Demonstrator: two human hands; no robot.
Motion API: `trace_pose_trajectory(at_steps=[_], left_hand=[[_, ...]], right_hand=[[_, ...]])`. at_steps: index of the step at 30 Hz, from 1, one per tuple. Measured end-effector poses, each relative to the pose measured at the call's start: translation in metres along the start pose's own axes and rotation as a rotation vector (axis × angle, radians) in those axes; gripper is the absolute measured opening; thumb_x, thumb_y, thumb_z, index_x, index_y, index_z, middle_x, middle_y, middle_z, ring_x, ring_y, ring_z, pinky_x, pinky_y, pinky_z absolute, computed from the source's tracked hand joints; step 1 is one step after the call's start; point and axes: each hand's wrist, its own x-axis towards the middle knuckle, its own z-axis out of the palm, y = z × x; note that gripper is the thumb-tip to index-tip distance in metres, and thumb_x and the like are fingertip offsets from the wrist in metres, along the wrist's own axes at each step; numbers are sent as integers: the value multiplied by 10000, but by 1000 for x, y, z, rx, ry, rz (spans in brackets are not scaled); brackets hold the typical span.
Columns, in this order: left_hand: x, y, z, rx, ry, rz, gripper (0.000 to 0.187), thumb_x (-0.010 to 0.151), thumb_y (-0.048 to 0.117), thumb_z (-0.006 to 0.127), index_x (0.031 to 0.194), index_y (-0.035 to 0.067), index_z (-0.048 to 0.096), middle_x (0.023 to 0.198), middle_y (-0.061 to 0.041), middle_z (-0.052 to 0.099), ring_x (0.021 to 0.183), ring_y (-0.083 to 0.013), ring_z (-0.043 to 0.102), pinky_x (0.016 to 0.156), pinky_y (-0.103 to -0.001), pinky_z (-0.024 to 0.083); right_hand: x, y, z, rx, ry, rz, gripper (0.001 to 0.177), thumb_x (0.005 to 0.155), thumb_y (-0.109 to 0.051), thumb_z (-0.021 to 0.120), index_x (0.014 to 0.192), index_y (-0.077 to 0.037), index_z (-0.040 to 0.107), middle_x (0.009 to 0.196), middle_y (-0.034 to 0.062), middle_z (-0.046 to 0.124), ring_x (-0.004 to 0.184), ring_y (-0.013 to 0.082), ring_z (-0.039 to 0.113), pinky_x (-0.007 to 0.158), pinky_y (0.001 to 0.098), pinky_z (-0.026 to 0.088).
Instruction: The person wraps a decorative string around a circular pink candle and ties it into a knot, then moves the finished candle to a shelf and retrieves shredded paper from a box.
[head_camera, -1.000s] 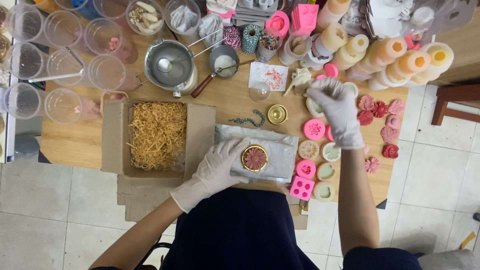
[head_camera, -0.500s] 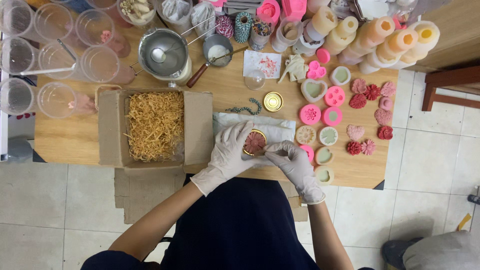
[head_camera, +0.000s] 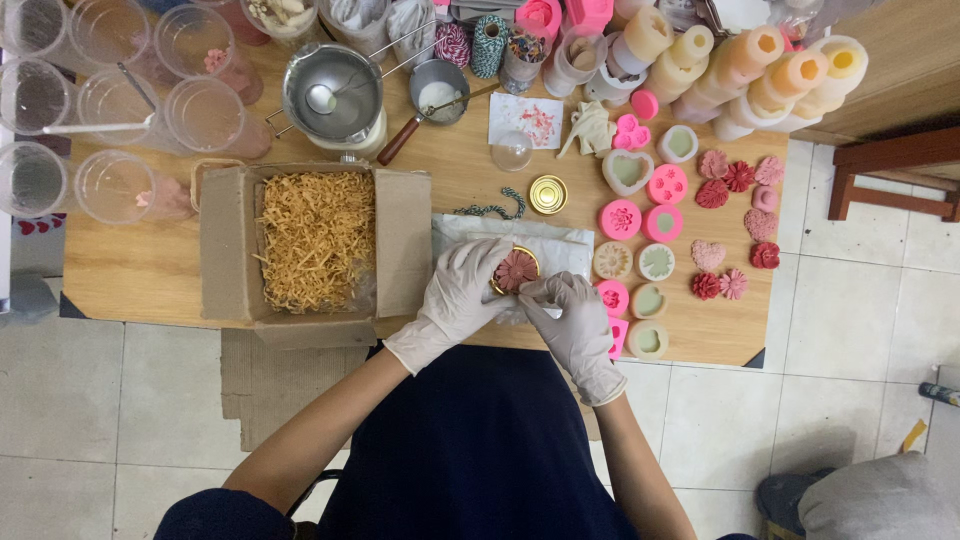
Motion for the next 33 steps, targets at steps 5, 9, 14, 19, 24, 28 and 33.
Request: trace_pose_trajectory(at_steps=[5, 9, 14, 19, 24, 28, 33], left_hand=[[4, -8, 3, -9, -8, 36, 923, 701, 469, 872, 1462, 136, 471, 1382, -61, 559, 1315, -263, 504, 1095, -457, 378], [8, -11, 6, -40, -4, 31, 932, 647, 473, 893, 1424, 152, 491, 1355, -69, 563, 1276, -283, 515, 1065, -458, 390], [10, -13, 0, -82, 12, 52, 979, 630, 481, 898, 1448, 144, 480, 1361, -84, 564, 1296, -295, 516, 1067, -462, 406], [12, -11, -6, -102, 2, 27, 1051, 597, 536, 915, 1442, 114, 455, 1346, -116, 548, 1281, -327, 499, 1067, -483, 405], [7, -7, -21, -35, -45, 34, 1102, 607, 519, 910, 1502, 103, 419, 1427, -116, 499, 1368, -307, 460, 1107, -471, 397], [2, 0, -44, -56, -55, 11, 1170, 555, 549, 909, 1499, 86, 396, 1449, -118, 483, 1365, -306, 445, 1108, -481, 376], [5, 1, -60, -39, -67, -11, 1192, 592, 610, 888, 1515, 73, 360, 1479, -131, 467, 1374, -323, 429, 1102, -482, 370]], right_hand=[[-1, -1, 6, -101, 75, -85, 126, 812, -206, 820, 874, -123, 749, 867, 35, 696, 856, 268, 654, 753, 408, 503], [-3, -9, 6, -120, 51, -55, 143, 815, -219, 840, 902, -143, 756, 845, 27, 705, 850, 256, 657, 746, 398, 508], [5, -8, -14, 345, 42, 185, 364, 790, -186, 867, 1094, -49, 721, 869, -16, 703, 761, 67, 611, 699, 259, 515], [33, 6, -52, 393, 117, 310, 310, 888, -158, 800, 1158, -21, 731, 873, -6, 673, 736, 52, 570, 676, 240, 488], [77, 32, -63, 356, 115, 155, 272, 944, -154, 760, 1176, -20, 714, 963, -16, 726, 846, 47, 646, 777, 224, 536], [132, 67, -43, 307, 4, 163, 330, 923, -147, 774, 1228, -33, 716, 973, 60, 741, 838, 89, 656, 773, 243, 540], [208, 115, 38, -107, -181, -15, 705, 698, -124, 885, 1348, -72, 616, 1220, 190, 694, 1010, 294, 708, 862, 392, 570]])
